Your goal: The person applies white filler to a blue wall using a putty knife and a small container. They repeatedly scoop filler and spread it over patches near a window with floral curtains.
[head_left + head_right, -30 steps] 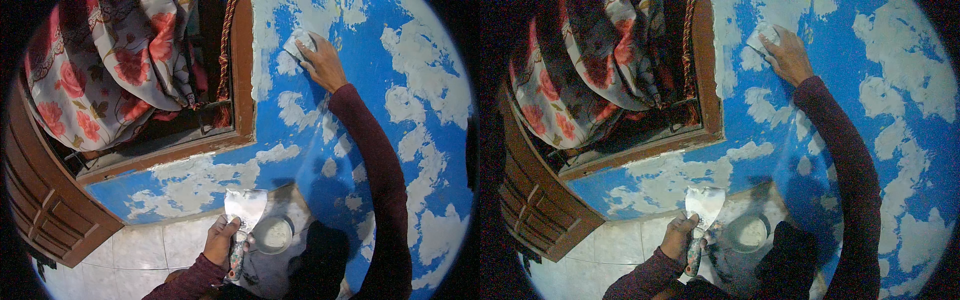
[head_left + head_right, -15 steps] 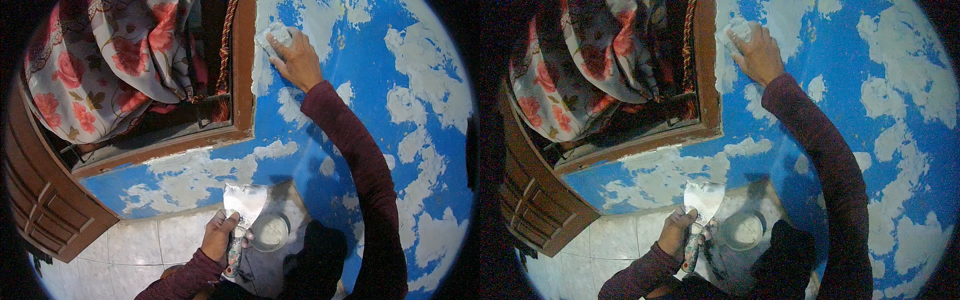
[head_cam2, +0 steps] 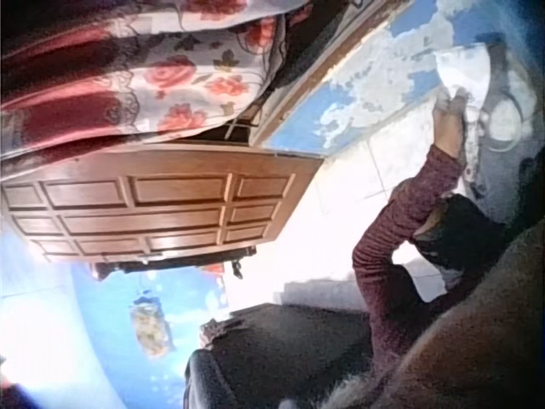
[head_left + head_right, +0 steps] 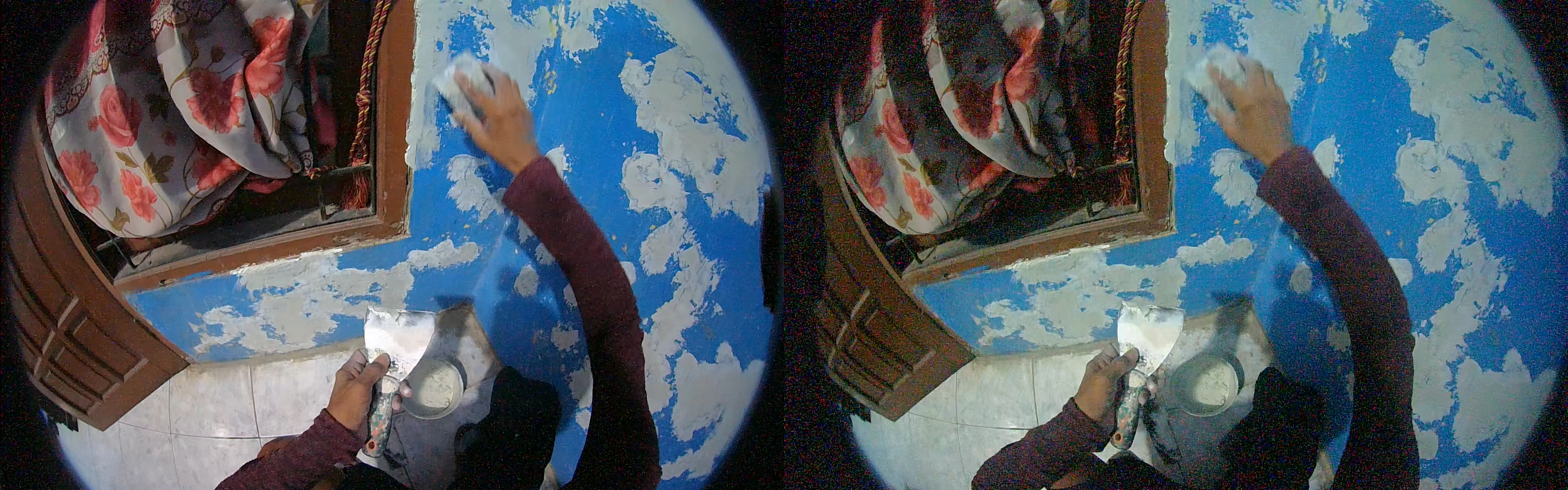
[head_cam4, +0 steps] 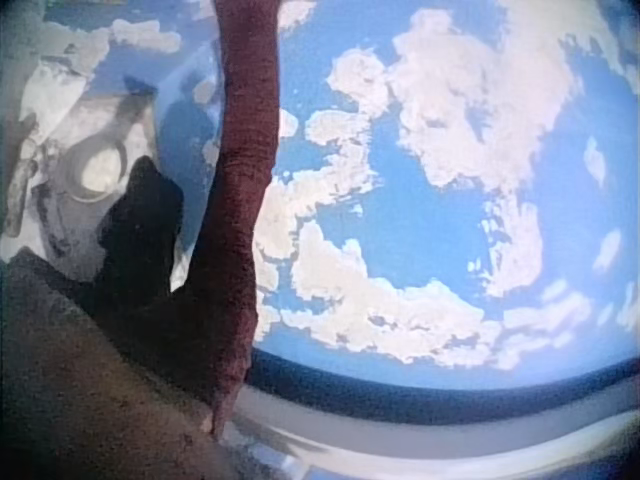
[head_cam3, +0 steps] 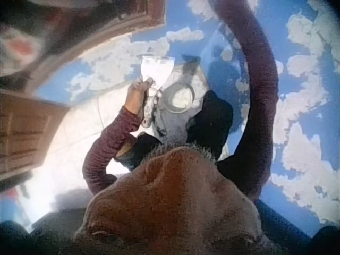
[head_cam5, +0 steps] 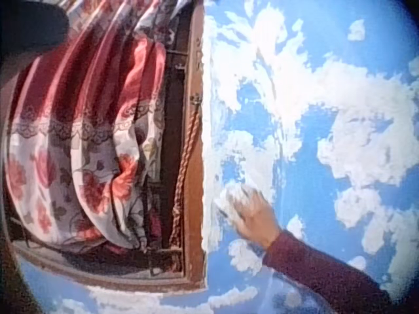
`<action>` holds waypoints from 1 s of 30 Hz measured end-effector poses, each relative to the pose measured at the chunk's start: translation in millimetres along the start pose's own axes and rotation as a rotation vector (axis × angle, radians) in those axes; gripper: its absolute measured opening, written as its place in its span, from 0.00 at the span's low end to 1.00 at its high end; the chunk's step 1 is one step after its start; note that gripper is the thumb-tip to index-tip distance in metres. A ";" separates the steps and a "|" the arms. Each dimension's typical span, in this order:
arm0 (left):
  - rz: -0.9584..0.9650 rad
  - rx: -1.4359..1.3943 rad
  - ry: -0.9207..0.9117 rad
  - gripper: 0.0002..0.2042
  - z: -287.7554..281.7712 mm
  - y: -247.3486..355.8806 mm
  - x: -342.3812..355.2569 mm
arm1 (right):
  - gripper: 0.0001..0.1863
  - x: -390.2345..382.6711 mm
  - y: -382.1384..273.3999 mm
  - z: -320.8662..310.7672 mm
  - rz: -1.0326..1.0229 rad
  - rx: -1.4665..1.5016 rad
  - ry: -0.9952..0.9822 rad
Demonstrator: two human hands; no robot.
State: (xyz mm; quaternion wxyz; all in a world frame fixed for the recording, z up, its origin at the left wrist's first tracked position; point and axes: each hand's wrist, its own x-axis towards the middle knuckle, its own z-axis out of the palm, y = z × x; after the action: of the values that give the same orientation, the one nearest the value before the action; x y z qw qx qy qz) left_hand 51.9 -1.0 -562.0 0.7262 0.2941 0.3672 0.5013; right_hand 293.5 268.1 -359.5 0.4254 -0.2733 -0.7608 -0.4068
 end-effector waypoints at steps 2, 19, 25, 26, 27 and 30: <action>0.006 -0.023 0.001 0.09 -0.8 -1.7 3.5 | 0.35 27.2 23.1 1.8 -0.087 -0.036 0.038; -0.005 -0.021 -0.010 0.12 -13.1 -4.1 11.7 | 0.38 48.8 104.5 -16.1 -0.245 -0.551 -0.059; -0.007 0.012 0.026 0.13 -11.0 -4.4 16.4 | 0.29 70.9 52.4 -7.8 0.076 -0.275 0.032; -0.022 0.017 0.032 0.13 -9.5 -3.8 17.7 | 0.30 77.8 44.3 -5.3 0.115 -0.301 0.036; -0.021 -0.003 0.013 0.13 -9.0 -5.2 18.9 | 0.30 80.1 41.5 -0.9 0.116 -0.323 0.029; -0.017 -0.048 -0.021 0.12 -11.2 -5.3 20.3 | 0.29 81.0 24.7 13.2 0.161 -0.321 -0.002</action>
State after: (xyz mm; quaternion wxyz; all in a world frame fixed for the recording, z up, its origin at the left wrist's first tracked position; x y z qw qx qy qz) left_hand 50.0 17.2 -577.3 0.7411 0.2785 0.3499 0.5008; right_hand 267.2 297.8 -283.5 0.4066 -0.3982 -0.6623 -0.4873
